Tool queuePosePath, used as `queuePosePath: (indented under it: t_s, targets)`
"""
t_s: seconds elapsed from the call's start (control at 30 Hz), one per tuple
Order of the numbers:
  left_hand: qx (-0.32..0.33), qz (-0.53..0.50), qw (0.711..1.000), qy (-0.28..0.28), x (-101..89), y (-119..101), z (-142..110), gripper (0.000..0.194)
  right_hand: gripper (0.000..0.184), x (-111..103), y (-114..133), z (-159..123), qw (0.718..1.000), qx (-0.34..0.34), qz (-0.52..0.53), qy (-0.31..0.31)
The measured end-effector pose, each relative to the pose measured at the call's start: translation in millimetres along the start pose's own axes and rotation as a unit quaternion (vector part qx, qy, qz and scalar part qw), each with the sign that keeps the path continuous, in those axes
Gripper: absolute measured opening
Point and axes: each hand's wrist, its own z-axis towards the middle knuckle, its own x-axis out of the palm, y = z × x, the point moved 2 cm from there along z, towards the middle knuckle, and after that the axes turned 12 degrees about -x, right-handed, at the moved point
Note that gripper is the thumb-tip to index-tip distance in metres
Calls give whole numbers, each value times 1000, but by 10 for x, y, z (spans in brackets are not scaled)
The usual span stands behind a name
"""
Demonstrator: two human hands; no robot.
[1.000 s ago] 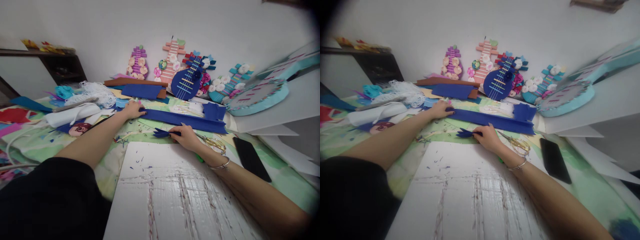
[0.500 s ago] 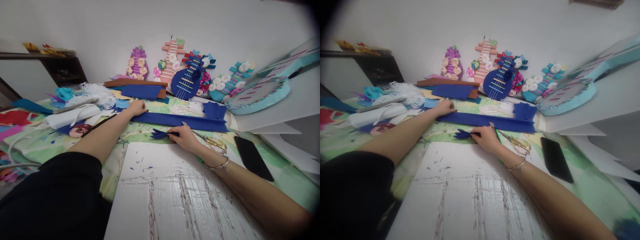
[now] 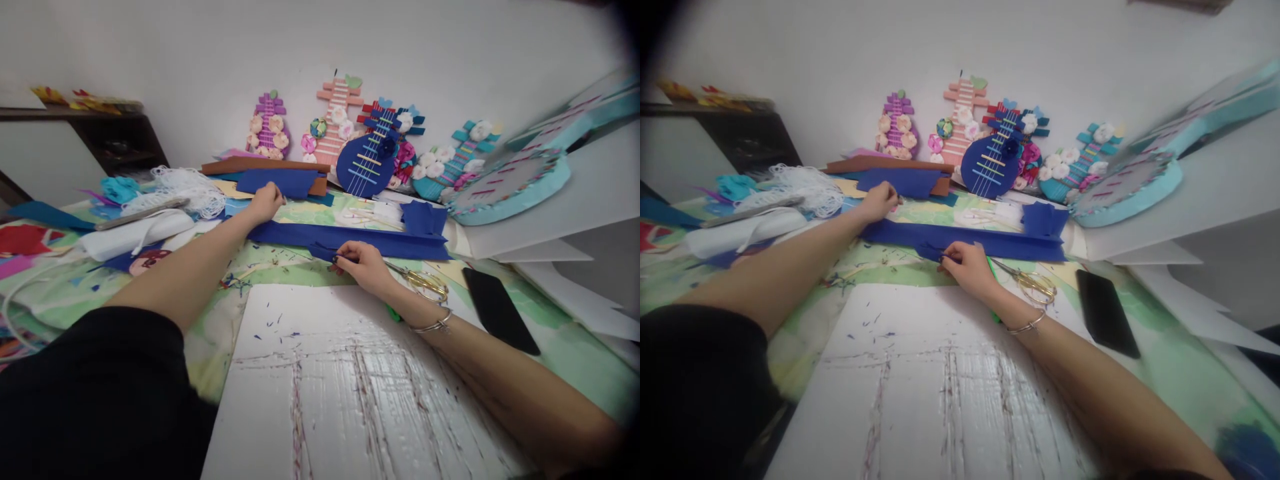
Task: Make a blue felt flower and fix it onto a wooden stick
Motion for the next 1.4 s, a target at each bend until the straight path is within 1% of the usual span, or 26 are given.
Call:
queuePosePath:
  t_s: [0.03, 0.07, 0.13, 0.2, 0.23, 0.27, 0.3, 0.37, 0.43, 0.47, 0.57, 0.6, 0.67, 0.7, 0.8, 0.87, 0.9, 1.0, 1.1, 1.23, 1.3, 1.4]
  targets:
    - [-5, -72, 997, -7, -30, -79, -28, 6, 6, 2, -17, 3, 1000, 7, 15, -6]
    - [-8, -136, 991, 9, -56, -171, -71, 6, 7, 1, -31, 5, 999, 15, 28, -11]
    - [22, -229, 971, 57, -117, -399, -214, 8, 15, -12, -45, 7, 998, 32, 50, -25]
    - [65, -281, 954, 88, -192, -634, -424, 8, 33, -34, -38, 6, 996, 42, 71, -41]
    - [75, -300, 946, 99, -223, -736, -545, 9, 40, -44, -29, 6, 995, 43, 81, -46]
    - [81, -318, 937, 116, -242, -824, -671, 8, 42, -51, -18, 5, 994, 43, 89, -47]
    - [78, -337, 928, 135, -246, -891, -796, 8, 40, -54, -7, 4, 993, 44, 96, -44]
    - [51, -371, 910, 178, -203, -958, -1030, 10, 29, -47, 9, 2, 993, 46, 103, -27]
    - [14, -390, 893, 225, -103, -947, -1223, 8, 25, -31, 19, 1, 993, 43, 110, -10]
    - [-5, -400, 886, 234, -45, -919, -1298, 7, 26, -23, 24, 2, 993, 36, 113, -5]
    - [-64, -417, 879, 222, 112, -807, -1447, 4, 26, -1, 42, 1, 992, 13, 126, 13]
    - [-72, -418, 880, 216, 147, -781, -1477, 5, 26, 6, 47, -1, 991, 5, 131, 20]
    - [-71, -421, 882, 197, 183, -759, -1520, 6, 27, 16, 52, -5, 989, -6, 148, 25]
    - [-66, -421, 885, 186, 188, -761, -1535, 6, 30, 17, 50, -6, 987, -10, 159, 20]
    - [-62, -417, 890, 173, 188, -791, -1570, 7, 51, 12, 19, -5, 983, -5, 183, -12]
    - [-62, -417, 889, 179, 201, -809, -1589, 8, 58, 9, -7, -1, 982, 6, 187, -18]
    - [-61, -419, 888, 180, 212, -811, -1598, 8, 57, 9, -15, 1, 982, 9, 187, -16]
    - [-60, -421, 889, 172, 258, -797, -1613, 11, 45, 7, -7, 6, 983, 0, 184, 0]
    - [-65, -405, 899, 155, 294, -772, -1617, 13, 36, 7, 31, 4, 984, -18, 178, 11]
    - [-48, -385, 914, 122, 286, -762, -1617, 16, 37, 13, 51, -1, 982, -24, 187, 4]
    - [-40, -373, 919, 122, 282, -760, -1619, 15, 37, 13, 41, -3, 982, -22, 189, -1]
    - [-19, -353, 928, 123, 287, -754, -1622, 10, 33, -1, 21, -5, 985, -27, 169, -15]
